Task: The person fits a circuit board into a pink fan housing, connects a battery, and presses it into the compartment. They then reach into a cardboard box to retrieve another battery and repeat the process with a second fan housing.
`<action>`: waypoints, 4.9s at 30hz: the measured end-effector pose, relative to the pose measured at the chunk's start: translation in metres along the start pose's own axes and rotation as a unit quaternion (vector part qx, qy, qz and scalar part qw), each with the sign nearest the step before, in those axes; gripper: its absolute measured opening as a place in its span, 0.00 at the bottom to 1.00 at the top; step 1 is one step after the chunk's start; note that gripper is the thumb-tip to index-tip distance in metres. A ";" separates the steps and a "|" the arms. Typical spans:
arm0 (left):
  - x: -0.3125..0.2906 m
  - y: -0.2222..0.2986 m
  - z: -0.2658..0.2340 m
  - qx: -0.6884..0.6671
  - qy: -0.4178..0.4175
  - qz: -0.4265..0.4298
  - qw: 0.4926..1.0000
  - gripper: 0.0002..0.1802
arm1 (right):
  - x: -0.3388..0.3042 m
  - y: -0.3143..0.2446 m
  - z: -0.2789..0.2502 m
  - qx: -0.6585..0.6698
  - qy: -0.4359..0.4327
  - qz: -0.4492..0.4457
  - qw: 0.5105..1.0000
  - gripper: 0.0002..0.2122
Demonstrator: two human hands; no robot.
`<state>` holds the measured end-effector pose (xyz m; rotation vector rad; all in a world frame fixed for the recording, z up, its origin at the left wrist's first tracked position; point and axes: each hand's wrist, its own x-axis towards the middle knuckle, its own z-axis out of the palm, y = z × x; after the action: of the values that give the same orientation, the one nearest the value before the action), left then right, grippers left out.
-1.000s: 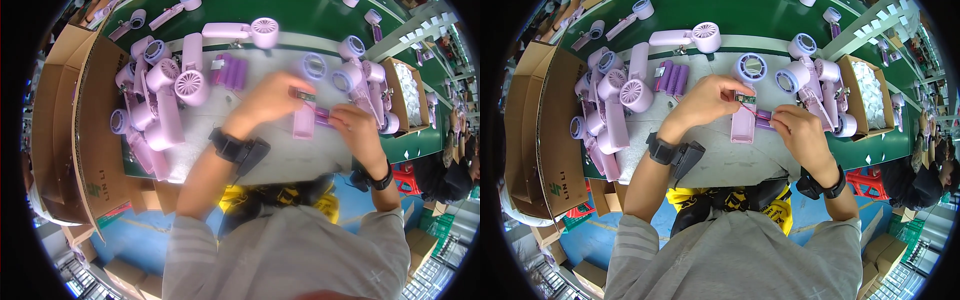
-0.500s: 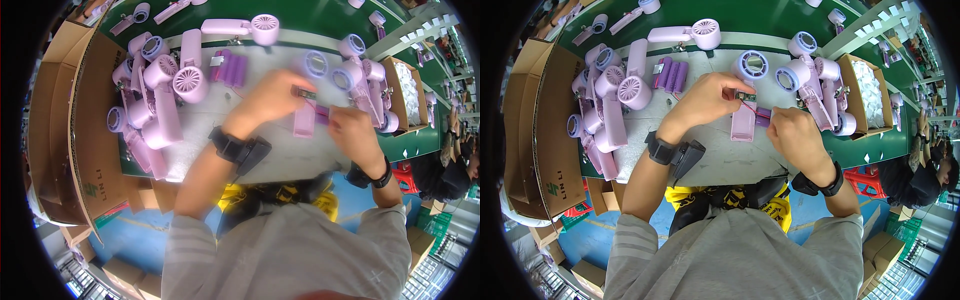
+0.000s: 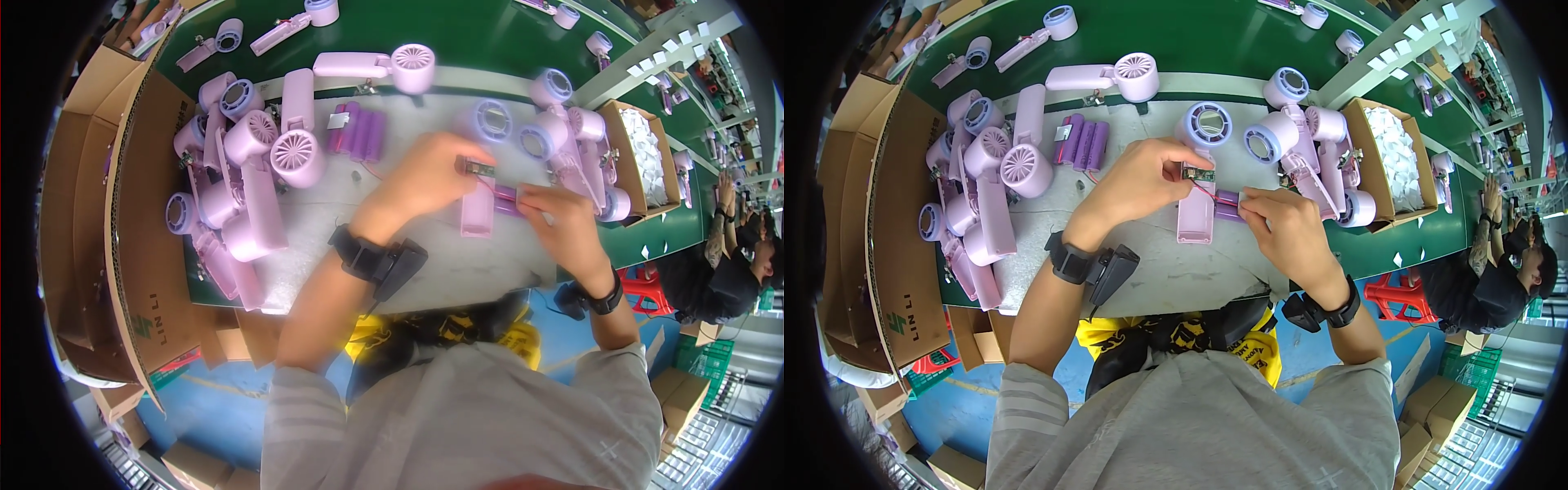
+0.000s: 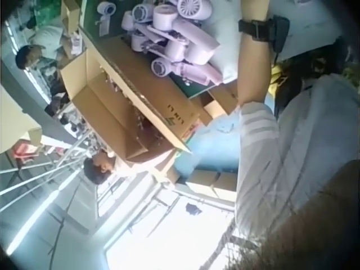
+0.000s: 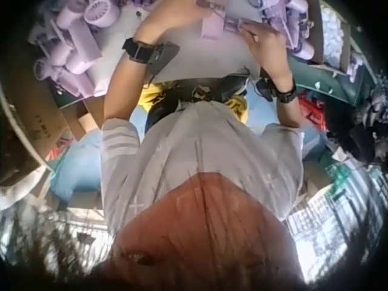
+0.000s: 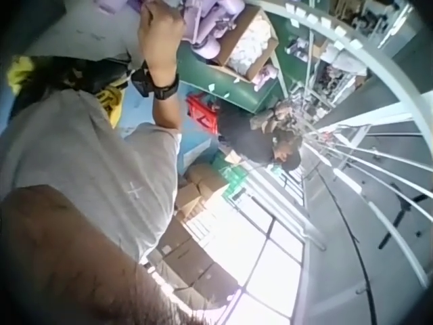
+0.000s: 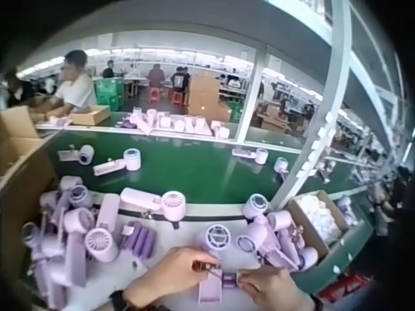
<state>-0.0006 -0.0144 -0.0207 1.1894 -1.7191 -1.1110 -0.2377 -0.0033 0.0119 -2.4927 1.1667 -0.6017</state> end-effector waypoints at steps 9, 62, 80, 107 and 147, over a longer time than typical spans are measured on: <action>0.001 -0.002 0.003 0.022 0.011 0.018 1.000 0.19 | 0.002 -0.013 0.011 -0.125 -0.030 -0.010 0.992 0.08; 0.002 0.003 -0.002 0.104 -0.009 0.105 0.989 0.13 | 0.016 -0.001 -0.019 0.381 -0.214 0.095 0.894 0.41; 0.001 0.001 -0.006 0.116 -0.050 0.109 0.986 0.13 | 0.012 0.003 0.015 0.167 -0.137 -0.020 0.976 0.37; 0.000 0.009 -0.015 0.093 -0.066 0.075 0.991 0.17 | 0.014 -0.018 0.026 0.119 -0.036 0.003 0.992 0.26; 0.006 -0.001 -0.008 0.057 0.248 0.100 0.962 0.16 | 0.163 0.011 0.036 -0.344 -0.092 -0.062 0.932 0.18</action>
<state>0.0054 -0.0221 -0.0187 1.2073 -1.4794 -0.5373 -0.1328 -0.1336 0.0146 -3.1282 1.3142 0.0513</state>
